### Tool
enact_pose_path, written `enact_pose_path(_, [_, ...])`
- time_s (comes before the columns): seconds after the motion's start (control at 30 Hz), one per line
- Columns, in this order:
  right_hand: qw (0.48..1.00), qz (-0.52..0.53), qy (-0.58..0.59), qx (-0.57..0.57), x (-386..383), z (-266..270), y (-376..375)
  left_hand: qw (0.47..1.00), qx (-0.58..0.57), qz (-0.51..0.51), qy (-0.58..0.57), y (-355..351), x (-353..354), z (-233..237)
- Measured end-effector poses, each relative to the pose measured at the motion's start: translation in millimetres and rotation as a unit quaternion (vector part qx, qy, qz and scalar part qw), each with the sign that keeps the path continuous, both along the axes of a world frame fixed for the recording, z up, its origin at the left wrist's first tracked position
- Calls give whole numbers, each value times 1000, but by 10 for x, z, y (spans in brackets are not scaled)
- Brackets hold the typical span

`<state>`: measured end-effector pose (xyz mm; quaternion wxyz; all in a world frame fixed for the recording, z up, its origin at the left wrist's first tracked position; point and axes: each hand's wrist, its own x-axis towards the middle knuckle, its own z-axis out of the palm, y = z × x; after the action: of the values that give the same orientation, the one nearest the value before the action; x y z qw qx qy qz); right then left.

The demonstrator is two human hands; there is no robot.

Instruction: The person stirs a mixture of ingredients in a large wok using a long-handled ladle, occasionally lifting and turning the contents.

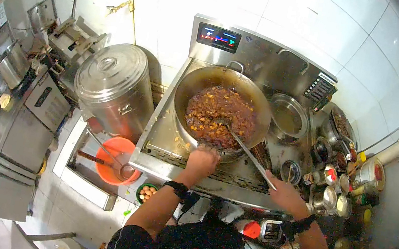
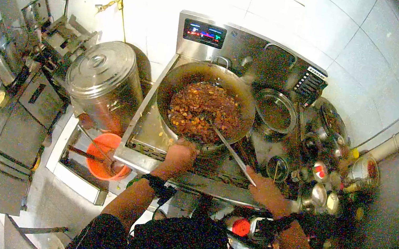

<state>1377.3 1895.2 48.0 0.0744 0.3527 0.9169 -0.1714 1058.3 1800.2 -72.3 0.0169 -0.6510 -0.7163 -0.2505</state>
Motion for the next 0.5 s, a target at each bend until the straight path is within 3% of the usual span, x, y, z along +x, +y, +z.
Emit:
enact_pose_path(0.13, [983,-20,-135,122,-79,336,-54,999,24,12,-34,10,1,-19])
enact_pose_path(0.23, [973,-24,-159,163,-158,159,1,998,51,12,-22,51,-32,-138])
enact_pose_path(0.33, [977,-17,-96,192,-306,-200,136,999,25,17,-10,-6,-26,77])
enact_pose_path(0.43, [985,-67,-99,124,-669,-447,202,1000,3,24,-12,-28,-17,242])
enact_pose_path(0.5, [997,-56,9,48,-842,-739,304,1000,-1,27,0,-12,-8,201])
